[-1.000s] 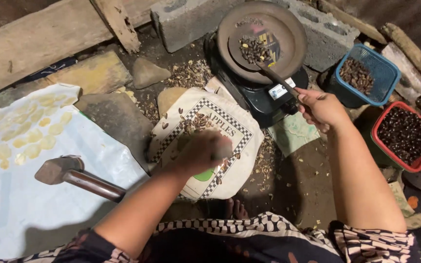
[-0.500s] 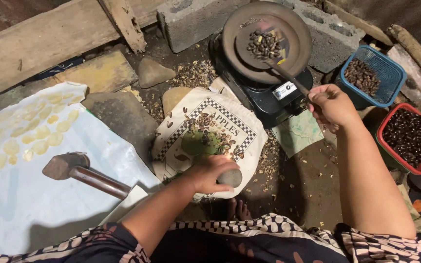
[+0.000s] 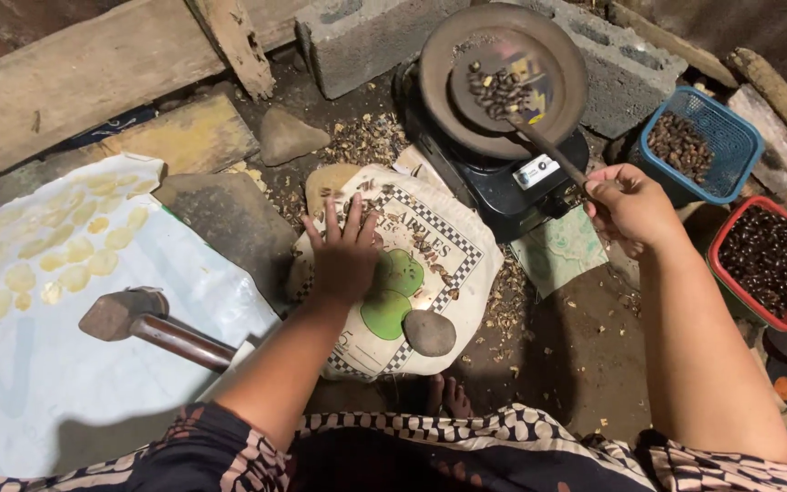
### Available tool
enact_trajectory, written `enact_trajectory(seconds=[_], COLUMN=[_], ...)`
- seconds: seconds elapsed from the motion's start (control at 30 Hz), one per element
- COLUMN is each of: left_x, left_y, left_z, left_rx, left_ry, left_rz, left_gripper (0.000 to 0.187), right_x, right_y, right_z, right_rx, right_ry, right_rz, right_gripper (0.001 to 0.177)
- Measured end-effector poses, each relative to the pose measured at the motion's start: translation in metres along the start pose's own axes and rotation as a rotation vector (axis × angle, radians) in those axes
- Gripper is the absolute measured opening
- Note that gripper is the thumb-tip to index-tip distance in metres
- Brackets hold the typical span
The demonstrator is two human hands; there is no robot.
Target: Cracking nuts using a stone and a mallet and sorting the kernels from the shells
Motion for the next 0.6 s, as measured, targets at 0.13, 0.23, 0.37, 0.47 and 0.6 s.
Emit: enact_trajectory(seconds=[0.13, 0.23, 0.37, 0.47, 0.6], left_x=[0.015, 0.02, 0.017, 0.017, 0.021], left_y=[0.0, 0.009, 0.029, 0.033, 0.035], left_z=[-0.038, -0.053, -0.031, -0.031, -0.037], left_rx=[0.171, -0.009, -0.069, 0.047, 0.121], left_ry=[0.238, 0.493, 0.558, 0.533, 0.543], left_rz=[0.145, 0.184, 0.028, 0.088, 0.091], left_gripper=[0.039, 0.014, 0.011, 0.015, 0.017], right_x=[-0.008, -0.006, -0.013, -0.018, -0.02], right_y=[0.006, 0.006, 0.012, 0.013, 0.019], right_z=[0.001, 0.0, 0.004, 0.009, 0.006], right_rx=[-0.015, -0.016, -0.031, -0.023, -0.021], right_ry=[0.07, 0.017, 0.05, 0.062, 0.077], right_rz=[0.008, -0.033, 0.009, -0.006, 0.012], right_gripper=[0.006, 0.006, 0.008, 0.008, 0.008])
Point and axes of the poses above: each hand's wrist, its own y-axis away from the middle knuckle, its own z-axis out of the palm, x = y × z, the point moved 1 cm from there along -y, towards the middle knuckle, and after that the axes turned 4 degrees about x, right-handed, at the moved point
